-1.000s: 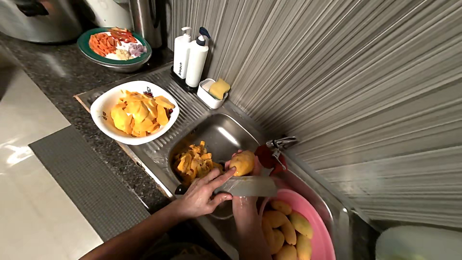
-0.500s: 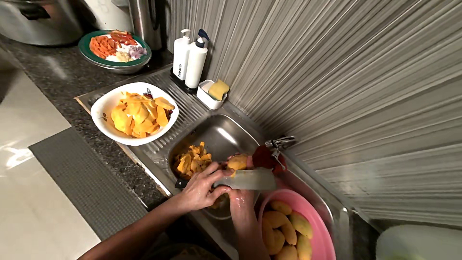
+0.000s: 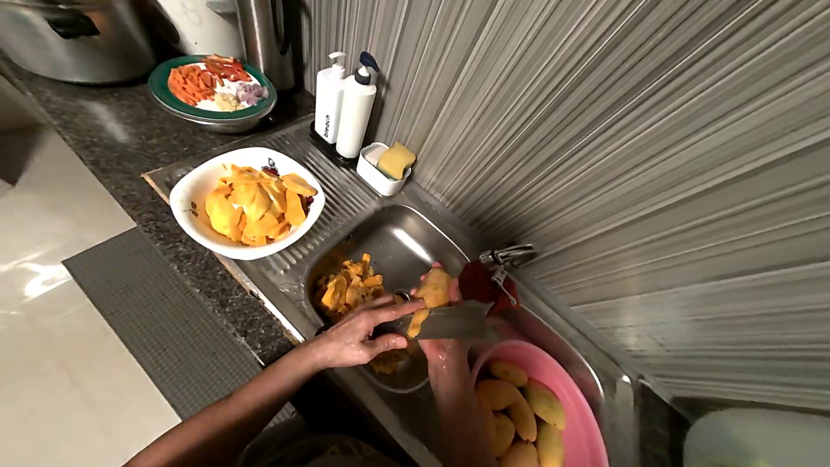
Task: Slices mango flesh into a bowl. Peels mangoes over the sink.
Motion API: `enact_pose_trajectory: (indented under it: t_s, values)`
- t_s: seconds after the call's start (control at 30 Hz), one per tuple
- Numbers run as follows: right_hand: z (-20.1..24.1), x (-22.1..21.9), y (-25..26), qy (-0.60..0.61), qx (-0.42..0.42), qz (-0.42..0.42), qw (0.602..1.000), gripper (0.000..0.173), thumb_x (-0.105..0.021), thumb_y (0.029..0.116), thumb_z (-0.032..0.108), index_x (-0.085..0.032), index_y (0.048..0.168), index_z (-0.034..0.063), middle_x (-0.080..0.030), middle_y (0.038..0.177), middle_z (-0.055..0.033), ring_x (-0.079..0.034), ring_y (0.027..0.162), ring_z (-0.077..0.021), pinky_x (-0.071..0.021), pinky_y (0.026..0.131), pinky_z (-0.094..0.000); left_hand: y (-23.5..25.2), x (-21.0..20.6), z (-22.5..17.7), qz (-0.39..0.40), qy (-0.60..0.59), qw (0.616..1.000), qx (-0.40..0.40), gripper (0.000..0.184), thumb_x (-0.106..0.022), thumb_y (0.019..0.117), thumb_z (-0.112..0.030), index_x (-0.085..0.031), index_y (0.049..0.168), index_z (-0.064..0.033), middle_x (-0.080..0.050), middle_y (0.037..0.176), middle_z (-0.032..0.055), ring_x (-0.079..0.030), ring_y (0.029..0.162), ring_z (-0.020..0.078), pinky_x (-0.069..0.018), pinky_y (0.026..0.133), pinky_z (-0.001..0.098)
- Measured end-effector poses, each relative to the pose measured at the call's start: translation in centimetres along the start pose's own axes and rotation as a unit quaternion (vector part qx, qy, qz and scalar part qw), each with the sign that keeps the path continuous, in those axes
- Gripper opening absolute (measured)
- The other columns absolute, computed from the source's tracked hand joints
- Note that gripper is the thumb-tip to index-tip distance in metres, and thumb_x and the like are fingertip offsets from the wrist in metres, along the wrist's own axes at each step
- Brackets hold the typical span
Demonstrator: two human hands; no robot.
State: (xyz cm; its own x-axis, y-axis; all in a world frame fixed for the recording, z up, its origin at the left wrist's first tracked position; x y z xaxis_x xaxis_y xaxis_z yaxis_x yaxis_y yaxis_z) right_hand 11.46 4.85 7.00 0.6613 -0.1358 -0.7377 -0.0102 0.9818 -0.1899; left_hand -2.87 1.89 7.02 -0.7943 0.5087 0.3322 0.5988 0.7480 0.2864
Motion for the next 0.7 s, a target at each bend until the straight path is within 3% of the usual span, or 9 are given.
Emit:
enact_pose_trajectory:
  t_s: [0.1,0.23,0.4,0.57,0.6,0.63,0.7]
  values:
    - [-0.4,0.9,0.2,0.05,-0.013,-0.003,0.999,0.045,-0.033,0.1093,0.042,-0.046,0.138,0.0101,-0.067,0.101,-0.008,-0.072,0.084,-0.0188,-0.0624,0.073,-0.0325,-0.2,-0.6,0.4,0.007,0.0,1.0,0.003,0.058,-0.06,0.1028,-0.04,-0.044,0.157,-0.0249,-0.058,0.142,0.0111,-0.057,0.127,0.0163,-0.0464,0.11,0.0358]
    - [-0.8,1.3,0.3,0.027,-0.008,-0.014,0.999,0.045,-0.026,0.1113,0.04,-0.047,0.138,0.01,-0.067,0.101,-0.0072,-0.07,0.087,-0.0174,-0.0612,0.076,-0.0317,0.0,-0.4,1.2,-0.045,0.006,0.999,0.016,0.05,-0.062,0.1013,-0.042,-0.055,0.149,-0.0267,-0.063,0.13,0.0072,-0.06,0.117,0.0131,-0.0513,0.102,0.034]
    - [-0.5,1.7,0.2,-0.008,0.003,-0.023,1.0,0.042,-0.026,0.1118,0.034,-0.051,0.137,0.0109,-0.068,0.106,-0.0058,-0.07,0.091,-0.0127,-0.061,0.075,-0.0278,1.0,-0.1,0.8,-0.06,-0.053,0.997,0.019,0.043,-0.064,0.1012,-0.034,-0.061,0.139,-0.0143,-0.062,0.139,0.0046,-0.056,0.13,0.0115,-0.0461,0.111,0.0327]
    - [-1.5,1.2,-1.0,-0.057,-0.045,-0.031,0.997,0.043,-0.029,0.1099,0.034,-0.051,0.139,0.0115,-0.069,0.11,-0.0069,-0.071,0.092,-0.0159,-0.0628,0.072,-0.0333,1.9,1.1,2.3,-0.049,-0.082,0.994,0.062,0.054,-0.06,0.1024,-0.04,-0.052,0.151,-0.0179,-0.057,0.146,0.0049,-0.056,0.129,0.0109,-0.0465,0.109,0.0313]
    - [-1.6,1.3,-1.0,-0.051,-0.055,-0.031,0.997,0.044,-0.029,0.1094,0.036,-0.052,0.138,0.0118,-0.07,0.109,-0.0074,-0.072,0.09,-0.0167,-0.0629,0.071,-0.0338,2.0,1.2,2.4,-0.041,-0.092,0.992,0.071,0.053,-0.06,0.1023,-0.04,-0.052,0.151,-0.0193,-0.059,0.143,0.0035,-0.059,0.123,0.0084,-0.0496,0.103,0.0281]
    - [-1.8,1.6,-1.0,-0.044,-0.066,-0.041,0.996,0.045,-0.029,0.1093,0.04,-0.053,0.134,0.011,-0.07,0.105,-0.0089,-0.072,0.086,-0.018,-0.0629,0.069,-0.0346,1.9,1.4,2.5,-0.045,-0.109,0.99,0.083,0.052,-0.061,0.1021,-0.038,-0.052,0.15,-0.0196,-0.062,0.136,0.0017,-0.063,0.108,0.0049,-0.0533,0.089,0.023]
    - [-2.1,2.3,-0.6,-0.02,-0.092,-0.059,0.994,0.052,-0.031,0.1073,0.05,-0.054,0.122,0.0058,-0.067,0.094,-0.0133,-0.069,0.075,-0.0215,-0.0609,0.062,-0.0351,1.7,1.9,3.2,-0.07,-0.157,0.979,0.112,0.048,-0.062,0.1019,-0.031,-0.054,0.148,-0.019,-0.063,0.114,-0.0002,-0.058,0.075,0.0029,-0.0484,0.059,0.0186]
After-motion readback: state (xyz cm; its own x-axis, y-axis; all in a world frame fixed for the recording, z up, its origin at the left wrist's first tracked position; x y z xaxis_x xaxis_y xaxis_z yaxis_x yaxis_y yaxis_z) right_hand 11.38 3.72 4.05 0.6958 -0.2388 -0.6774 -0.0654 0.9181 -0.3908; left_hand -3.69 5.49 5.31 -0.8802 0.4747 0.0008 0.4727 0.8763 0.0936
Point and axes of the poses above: each hand's wrist, its own y-axis towards the middle knuckle, its own x-axis out of the back of the hand, z = x × y, the point moved 7 cm from there along y, towards the middle knuckle
